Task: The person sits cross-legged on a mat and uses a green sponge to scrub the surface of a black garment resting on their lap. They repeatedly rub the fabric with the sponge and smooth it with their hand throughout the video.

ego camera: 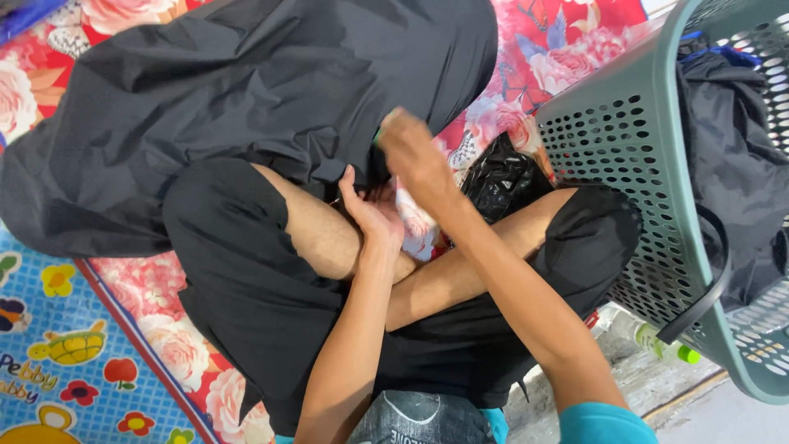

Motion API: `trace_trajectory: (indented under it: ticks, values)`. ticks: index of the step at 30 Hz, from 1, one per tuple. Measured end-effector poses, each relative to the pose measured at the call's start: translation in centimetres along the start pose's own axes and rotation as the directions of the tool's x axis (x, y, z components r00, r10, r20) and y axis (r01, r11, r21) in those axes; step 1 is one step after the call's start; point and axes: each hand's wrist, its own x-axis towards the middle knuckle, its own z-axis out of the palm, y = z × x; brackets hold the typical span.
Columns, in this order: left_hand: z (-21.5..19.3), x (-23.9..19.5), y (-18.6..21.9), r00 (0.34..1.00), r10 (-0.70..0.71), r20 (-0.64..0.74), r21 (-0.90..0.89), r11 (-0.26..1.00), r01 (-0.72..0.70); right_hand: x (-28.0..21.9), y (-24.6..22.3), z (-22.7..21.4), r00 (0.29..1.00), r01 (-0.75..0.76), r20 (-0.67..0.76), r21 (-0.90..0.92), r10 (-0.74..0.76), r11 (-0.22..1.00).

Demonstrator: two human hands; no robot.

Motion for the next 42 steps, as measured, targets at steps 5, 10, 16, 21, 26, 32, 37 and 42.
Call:
trace_trajectory:
  ticks: [5, 10, 16, 21, 26, 32, 37, 42]
  values:
    - [-0.8, 0.8, -0.4, 1.000, 0.000, -0.011, 0.016, 1.000, 0.000, -0.6, 0.2, 0.5, 0.980, 0.185, 0.115, -0.266, -0.159, 0.946]
    - [-1.4, 2.1, -0.7, 1.000, 0.013, 0.013, -0.011, 1.000, -0.013, 1.5, 0.0, 1.8, 0.982, 0.178, 0.108, -0.248, -0.155, 0.952]
    - [0.4, -0.7, 0.3, 0.999, 0.052, 0.012, -0.035, 0.998, -0.051, 2.3, -1.0, 3.8, 0.944, 0.301, 0.033, -0.495, -0.328, 0.815]
    - [-0.4, 0.3, 0.0, 1.000, 0.016, -0.002, -0.024, 1.000, -0.016, 3.0, 0.2, 3.8, 0.939, 0.305, 0.019, -0.507, -0.344, 0.806]
    - [0.2, 0.1, 0.1, 1.000, -0.003, -0.005, -0.045, 0.999, 0.003, 3.0, 0.3, 3.6, 0.897, 0.419, 0.076, -0.465, -0.436, 0.780]
    - [3.6, -5.0, 1.8, 0.999, 0.036, 0.038, -0.055, 0.998, -0.034, 2.4, -2.1, 2.7, 0.897, 0.434, 0.141, -0.452, -0.418, 0.779]
    - [-0.4, 0.2, -0.1, 0.999, 0.016, -0.039, -0.018, 1.000, -0.016, 5.1, -0.6, -2.2, 0.988, -0.004, -0.140, -0.407, -0.058, 0.913]
    - [-0.7, 0.4, -0.2, 1.000, 0.003, 0.029, -0.013, 1.000, -0.003, -1.1, 5.3, -7.2, 0.882, -0.438, -0.275, -0.174, 0.383, 0.882]
